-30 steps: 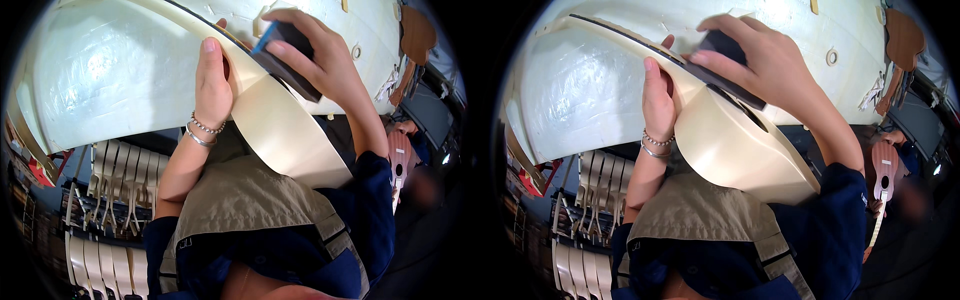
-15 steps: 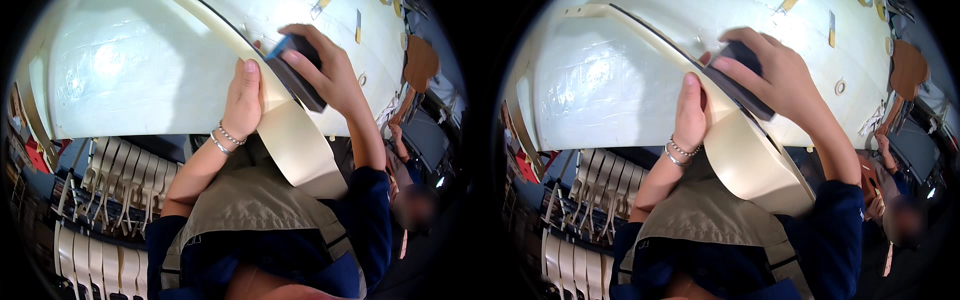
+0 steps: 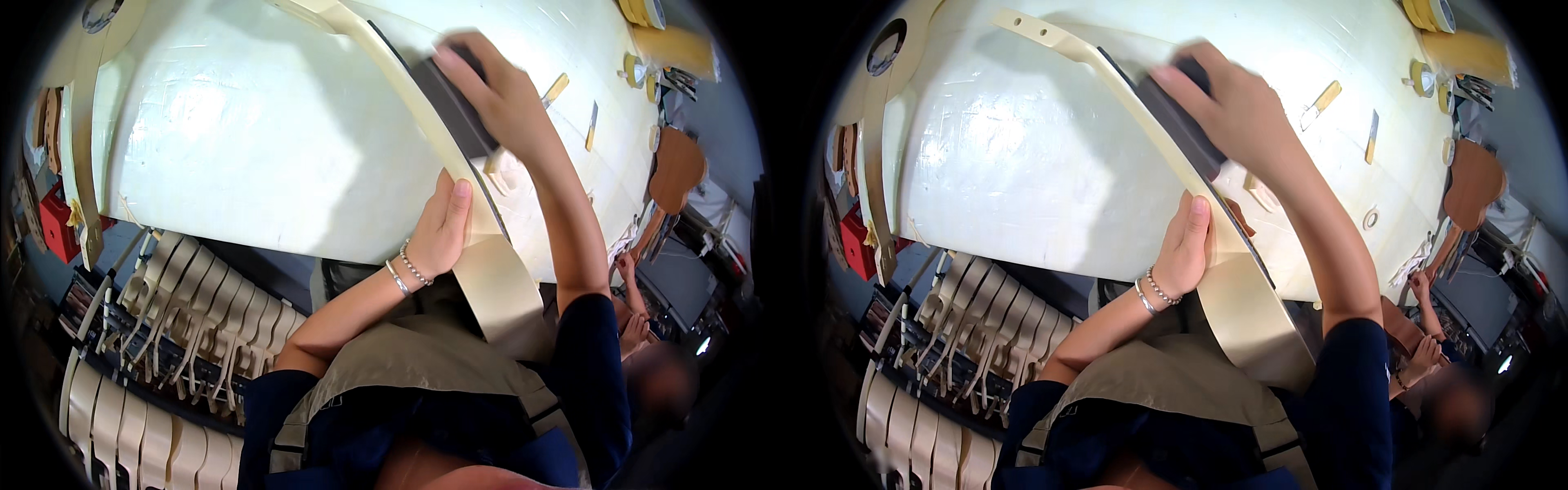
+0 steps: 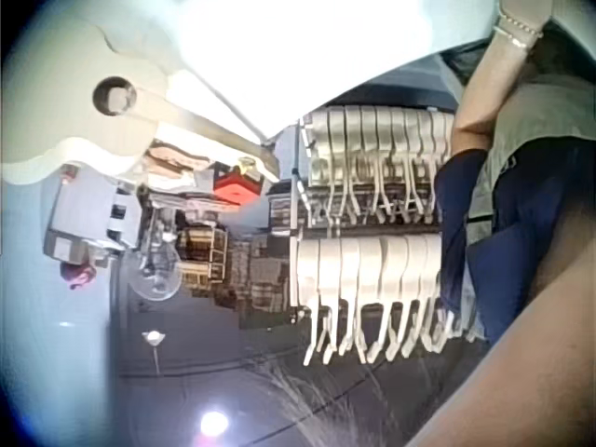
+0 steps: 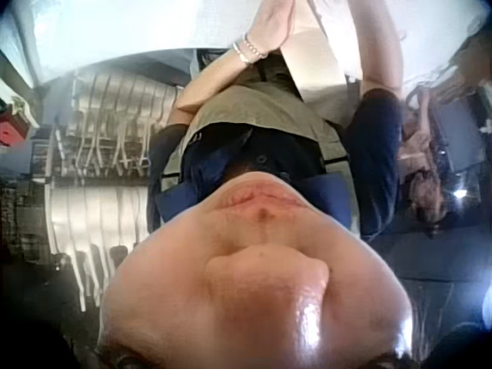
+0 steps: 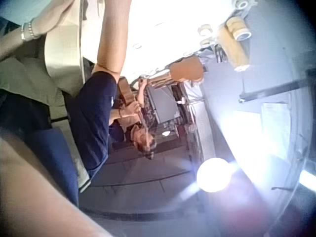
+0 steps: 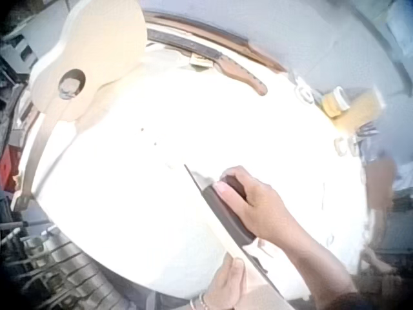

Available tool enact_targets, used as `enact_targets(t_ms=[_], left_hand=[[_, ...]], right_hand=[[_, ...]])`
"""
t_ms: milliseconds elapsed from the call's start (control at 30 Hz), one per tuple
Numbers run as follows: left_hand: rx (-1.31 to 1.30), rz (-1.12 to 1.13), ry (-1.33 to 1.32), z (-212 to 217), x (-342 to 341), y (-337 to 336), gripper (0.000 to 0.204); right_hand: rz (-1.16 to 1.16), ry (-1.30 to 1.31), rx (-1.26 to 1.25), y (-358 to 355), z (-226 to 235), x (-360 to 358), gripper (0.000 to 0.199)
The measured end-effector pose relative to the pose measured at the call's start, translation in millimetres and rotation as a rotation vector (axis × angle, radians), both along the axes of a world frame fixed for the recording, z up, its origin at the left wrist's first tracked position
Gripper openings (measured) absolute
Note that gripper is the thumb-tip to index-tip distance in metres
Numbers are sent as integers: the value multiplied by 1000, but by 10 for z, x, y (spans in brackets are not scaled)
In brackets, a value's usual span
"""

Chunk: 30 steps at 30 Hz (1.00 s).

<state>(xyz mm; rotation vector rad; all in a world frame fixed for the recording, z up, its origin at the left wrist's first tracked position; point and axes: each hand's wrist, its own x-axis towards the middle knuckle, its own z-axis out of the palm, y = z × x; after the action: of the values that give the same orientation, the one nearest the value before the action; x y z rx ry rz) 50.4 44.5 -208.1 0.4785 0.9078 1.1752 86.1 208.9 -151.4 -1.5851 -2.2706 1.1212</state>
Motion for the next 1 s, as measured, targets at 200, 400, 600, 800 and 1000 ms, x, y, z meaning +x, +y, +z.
enact_targets(t_ms=[200, 400, 600, 800, 1000], left_hand=[[-11, 15, 20, 6, 5, 31, 63], [9, 51, -2, 57, 31, 3, 55], [88, 12, 211, 371, -110, 190, 52], [745, -366, 1155, 2485, -720, 1224, 51], [1456, 76, 1501, 2220, -383, 1425, 25]], right_hand=[[35, -33, 4, 147, -12, -194, 54], [-38, -20, -65, 472, -141, -465, 56], [-274, 315, 19, 553, 451, 387, 52], [-605, 547, 140, 437, 1348, 1883, 55], [-644, 717, 181, -108, 1198, 2493, 41]])
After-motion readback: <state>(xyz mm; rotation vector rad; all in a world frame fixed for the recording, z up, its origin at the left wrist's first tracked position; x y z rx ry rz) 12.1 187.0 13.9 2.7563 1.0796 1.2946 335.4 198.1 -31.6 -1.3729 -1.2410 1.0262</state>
